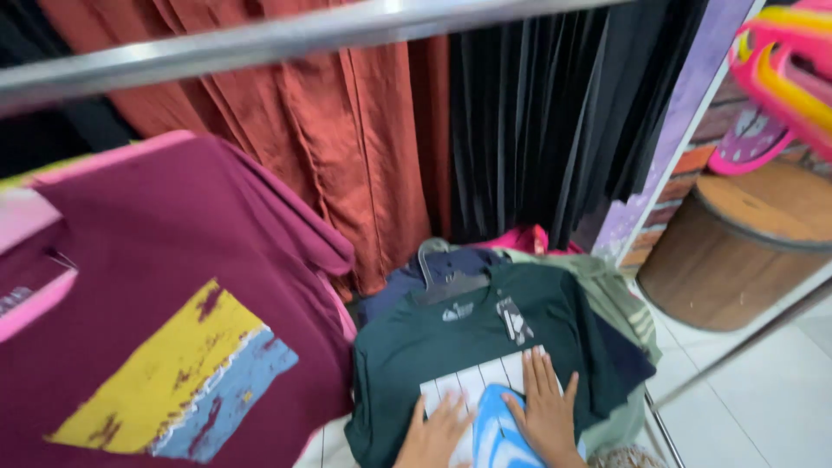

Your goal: The person folds a dark green t-shirt and hangs it on a clothing rack. They then fold a navy blue polo shirt, place it on a pink hanger, and button the collar.

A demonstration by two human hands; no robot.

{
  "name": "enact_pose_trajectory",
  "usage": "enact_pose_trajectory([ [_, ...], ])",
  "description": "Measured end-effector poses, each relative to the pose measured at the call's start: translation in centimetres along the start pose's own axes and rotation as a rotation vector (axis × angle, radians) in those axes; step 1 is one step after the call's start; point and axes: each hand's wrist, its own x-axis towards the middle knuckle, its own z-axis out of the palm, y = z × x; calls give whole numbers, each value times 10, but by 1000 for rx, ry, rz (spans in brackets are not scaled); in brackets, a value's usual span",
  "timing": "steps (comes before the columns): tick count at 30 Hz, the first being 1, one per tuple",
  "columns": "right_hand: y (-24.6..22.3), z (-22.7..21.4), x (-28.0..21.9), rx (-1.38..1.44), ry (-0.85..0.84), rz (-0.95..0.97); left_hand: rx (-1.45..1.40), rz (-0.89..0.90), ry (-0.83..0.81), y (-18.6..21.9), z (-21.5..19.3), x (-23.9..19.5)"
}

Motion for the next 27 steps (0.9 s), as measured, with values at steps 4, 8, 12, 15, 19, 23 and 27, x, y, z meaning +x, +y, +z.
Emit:
enact_pose_trajectory([
  [4,25,49,0,-64,25,15,43,32,247,-32,36,1],
  [8,32,6,55,43,33,-63,41,-186,159,-67,-43,30],
  [12,26,-42,132,121,169,-197,-107,-550,155,-101,-98,51],
  [15,25,-50,181,217,46,-133,-143,-764,189,-147,-66,66],
  [19,40,-38,205,430,-61,-48,-208,-940,135,-189,-22,72],
  [23,44,-38,212,354,-167,-58,-100,-874,87,-186,-45,72],
  [27,47,-19,215,210,-203,-135,-111,-696,262,-156,-102,72],
])
